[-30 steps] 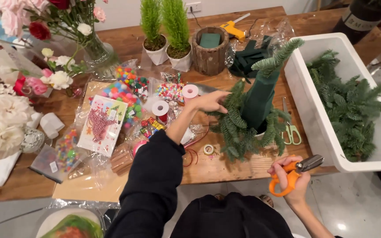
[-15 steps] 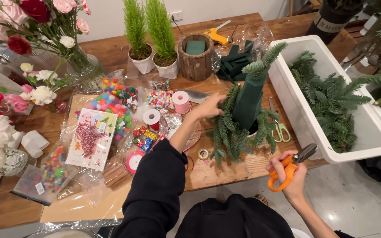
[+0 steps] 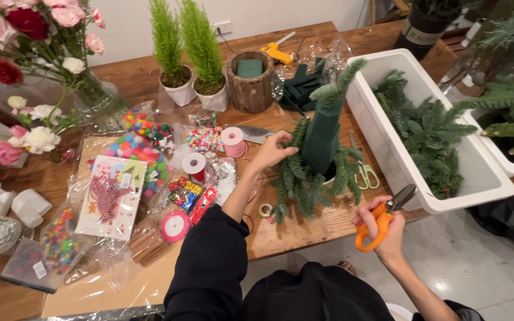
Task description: The person uses orange-handled shears to cut artificial pine branches from a white container and attaches them to a green foam cone base. They repeatedly trim the branches and arrange them around the cone to form a small Christmas tree.
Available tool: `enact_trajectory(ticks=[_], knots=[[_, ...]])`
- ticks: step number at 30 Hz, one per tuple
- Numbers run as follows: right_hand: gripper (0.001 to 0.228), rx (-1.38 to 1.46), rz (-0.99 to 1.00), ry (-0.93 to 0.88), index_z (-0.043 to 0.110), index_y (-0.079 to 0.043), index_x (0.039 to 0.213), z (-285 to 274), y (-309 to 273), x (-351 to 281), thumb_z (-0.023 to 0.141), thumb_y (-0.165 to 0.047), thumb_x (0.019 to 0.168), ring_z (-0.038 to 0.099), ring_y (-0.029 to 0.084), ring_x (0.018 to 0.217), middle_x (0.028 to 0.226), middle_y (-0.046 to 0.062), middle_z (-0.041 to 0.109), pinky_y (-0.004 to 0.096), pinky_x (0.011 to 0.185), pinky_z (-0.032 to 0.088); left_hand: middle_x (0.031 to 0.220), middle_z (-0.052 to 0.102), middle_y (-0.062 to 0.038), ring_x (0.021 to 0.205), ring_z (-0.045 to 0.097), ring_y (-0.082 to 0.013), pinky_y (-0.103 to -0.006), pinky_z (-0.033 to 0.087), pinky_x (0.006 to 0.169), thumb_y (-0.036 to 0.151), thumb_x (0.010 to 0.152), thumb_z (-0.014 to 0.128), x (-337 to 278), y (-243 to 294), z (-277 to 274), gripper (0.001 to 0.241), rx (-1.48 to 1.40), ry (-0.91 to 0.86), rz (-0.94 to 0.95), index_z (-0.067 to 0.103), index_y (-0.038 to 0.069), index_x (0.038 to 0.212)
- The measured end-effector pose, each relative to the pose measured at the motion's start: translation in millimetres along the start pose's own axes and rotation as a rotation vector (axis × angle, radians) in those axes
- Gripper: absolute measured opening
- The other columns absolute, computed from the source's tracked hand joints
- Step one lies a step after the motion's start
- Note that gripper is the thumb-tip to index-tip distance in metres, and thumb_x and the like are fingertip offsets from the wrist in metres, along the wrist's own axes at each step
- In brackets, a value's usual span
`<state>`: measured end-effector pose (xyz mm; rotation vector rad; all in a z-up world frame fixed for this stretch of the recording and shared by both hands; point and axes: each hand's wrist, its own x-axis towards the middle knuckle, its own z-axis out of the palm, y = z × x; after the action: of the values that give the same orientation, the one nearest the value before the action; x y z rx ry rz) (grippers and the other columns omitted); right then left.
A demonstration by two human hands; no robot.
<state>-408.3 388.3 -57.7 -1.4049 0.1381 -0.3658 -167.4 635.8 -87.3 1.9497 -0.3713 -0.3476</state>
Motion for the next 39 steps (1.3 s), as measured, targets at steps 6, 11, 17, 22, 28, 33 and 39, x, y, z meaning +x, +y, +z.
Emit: enact_trajectory(ticks=[6, 11, 17, 22, 28, 33, 39], knots=[[0.016, -0.097, -0.187, 0.069, 0.049, -0.001, 0.095, -45.4, 9.1, 38.5, 0.064, 0.001, 0.091, 0.069, 0.025, 0.059, 0.078, 0.019, 0.065, 0.036, 0.051, 0.057, 0.112, 0.068, -0.025, 0.113, 0.065, -0.0402, -0.0472, 0.052, 0.092, 0.021, 0.072, 0.083, 36.7, -54.8, 26.3, 0.054, -0.088, 0.171, 0.145, 0.063, 0.007, 0.119], [0.032, -0.350, -0.178, 0.206, 0.054, -0.003, 0.103, -113.6, -40.3, 97.9, 0.081, -0.010, 0.087, 0.067, 0.020, 0.067, 0.089, 0.016, 0.070, 0.032, 0.067, 0.057, 0.068, 0.056, -0.001, 0.070, 0.053, -0.0156, -0.0312, 0.046, 0.062, 0.008, 0.071, 0.073, -33.0, -15.3, 11.3, 0.017, 0.037, 0.212, 0.219, 0.068, 0.012, 0.086], [0.037, -0.915, -0.205, 0.121, 0.055, 0.000, 0.100, -216.3, -23.4, 223.8, 0.083, -0.013, 0.080, 0.066, 0.047, 0.084, 0.086, 0.026, 0.066, 0.054, 0.079, 0.048, 0.067, 0.064, -0.005, 0.065, 0.057, -0.0169, -0.0313, 0.050, 0.057, 0.002, 0.070, 0.069, -114.2, 161.1, 53.4, 0.019, -0.088, 0.063, 0.213, 0.069, 0.009, 0.089], [0.017, -1.305, -0.211, -0.161, 0.053, -0.010, 0.096, -213.3, -21.8, 278.3, 0.064, -0.023, 0.091, 0.065, 0.047, 0.089, 0.085, 0.021, 0.065, 0.054, 0.080, 0.049, 0.072, 0.067, -0.007, 0.073, 0.060, -0.0123, -0.0310, 0.054, 0.064, 0.008, 0.080, 0.076, -67.8, 240.8, 113.2, 0.012, -0.312, 0.119, 0.423, 0.068, 0.007, 0.090], [0.028, -1.605, -0.398, -0.238, 0.052, -0.012, 0.100, -248.1, 17.2, 315.1, 0.070, -0.015, 0.079, 0.068, 0.040, 0.091, 0.086, 0.015, 0.066, 0.049, 0.079, 0.050, 0.087, 0.069, -0.004, 0.080, 0.061, -0.0101, -0.0284, 0.055, 0.071, 0.012, 0.084, 0.079, 84.2, 279.3, 162.1, 0.021, -0.482, 0.304, 0.581, 0.071, 0.008, 0.103], [0.023, -1.448, -0.121, -0.214, 0.055, -0.016, 0.105, -256.9, 10.0, 307.3, 0.063, -0.029, 0.088, 0.069, 0.046, 0.093, 0.088, 0.017, 0.070, 0.055, 0.081, 0.053, 0.084, 0.069, -0.003, 0.058, 0.058, -0.0057, -0.0167, 0.052, 0.045, 0.006, 0.080, 0.073, 205.8, 267.3, 192.0, 0.030, -0.440, 0.367, 0.446, 0.069, 0.015, 0.108], [0.046, -0.937, -0.021, 0.016, 0.054, -0.008, 0.097, -273.7, -54.1, 249.6, 0.088, -0.021, 0.069, 0.068, 0.044, 0.094, 0.088, 0.019, 0.071, 0.052, 0.083, 0.052, 0.134, 0.054, -0.025, 0.129, 0.057, -0.0382, -0.0511, 0.043, 0.109, 0.014, 0.075, 0.084, 228.3, 218.4, 229.2, 0.078, -0.036, 0.415, 0.080, 0.046, 0.008, 0.144]])
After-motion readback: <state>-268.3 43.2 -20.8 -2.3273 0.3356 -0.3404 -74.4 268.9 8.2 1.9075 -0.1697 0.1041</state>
